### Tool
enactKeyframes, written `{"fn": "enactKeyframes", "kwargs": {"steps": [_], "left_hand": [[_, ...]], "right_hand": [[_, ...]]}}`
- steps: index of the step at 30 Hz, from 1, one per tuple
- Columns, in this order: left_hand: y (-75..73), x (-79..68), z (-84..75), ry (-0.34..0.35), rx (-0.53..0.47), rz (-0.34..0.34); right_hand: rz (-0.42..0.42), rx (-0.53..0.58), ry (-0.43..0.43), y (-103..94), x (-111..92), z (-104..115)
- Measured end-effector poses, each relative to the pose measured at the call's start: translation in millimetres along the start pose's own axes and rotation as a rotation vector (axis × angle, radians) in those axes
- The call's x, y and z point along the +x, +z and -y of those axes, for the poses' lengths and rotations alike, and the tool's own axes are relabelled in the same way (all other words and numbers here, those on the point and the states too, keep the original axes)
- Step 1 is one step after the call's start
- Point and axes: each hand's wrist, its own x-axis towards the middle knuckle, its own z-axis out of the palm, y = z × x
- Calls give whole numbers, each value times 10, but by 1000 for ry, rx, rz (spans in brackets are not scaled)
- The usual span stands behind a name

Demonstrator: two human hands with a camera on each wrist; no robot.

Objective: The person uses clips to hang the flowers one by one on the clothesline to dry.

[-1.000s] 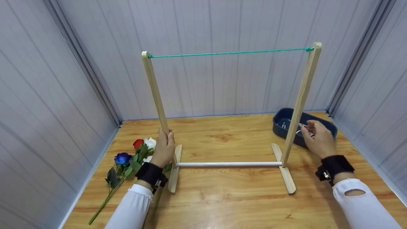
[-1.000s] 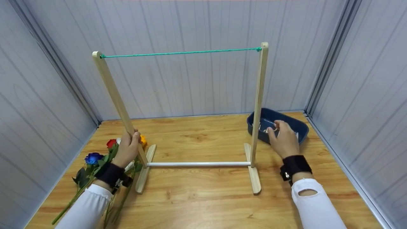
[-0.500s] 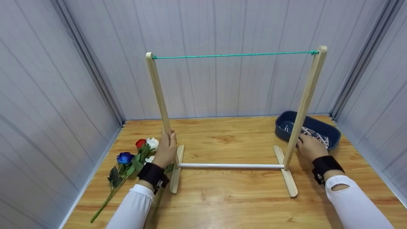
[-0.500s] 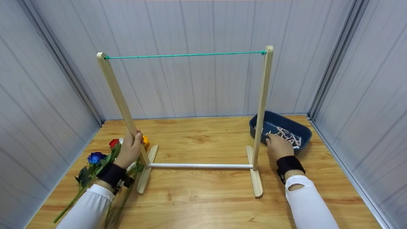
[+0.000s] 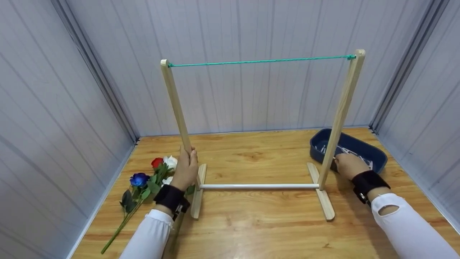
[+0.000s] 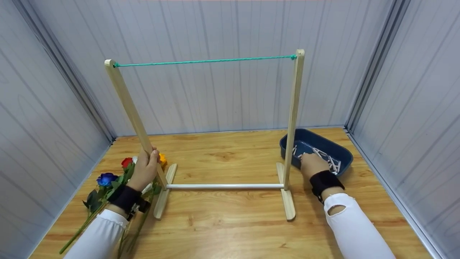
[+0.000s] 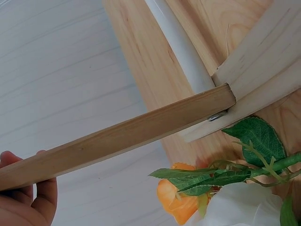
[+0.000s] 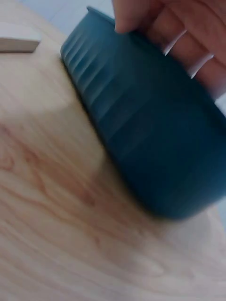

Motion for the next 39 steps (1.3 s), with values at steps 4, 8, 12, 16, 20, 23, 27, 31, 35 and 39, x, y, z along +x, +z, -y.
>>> {"fn": "enactKeyframes", "kwargs": {"steps": [4, 8, 12, 16, 20, 23, 27, 31, 35, 39], "left_hand": [[3, 8, 18, 3, -2, 0], [18, 19, 27, -4, -8, 7], [24, 19, 30, 7, 0, 14], [23, 12, 16, 15, 8, 7], [26, 17, 8, 9, 7, -3], [37, 28, 9, 8, 8, -6], [51, 33, 4, 4, 0, -3], [62, 38, 1, 7, -5, 3], [71, 40, 17, 14, 5, 0], [69, 35, 16, 14, -11, 22]], "right_hand": [[72, 12, -29, -63, -9, 45], [161, 8, -61, -79, 12, -8], [288, 54, -38, -166, -18, 66], [386, 106, 21, -277, -80, 206], [441, 97, 36, -308, -96, 262], [482, 143, 46, -314, -111, 289], [549, 300, 100, -305, -158, 332], [577, 401, 156, -261, -187, 351], [576, 411, 162, -214, -197, 371], [575, 403, 130, -219, -243, 414]]}}
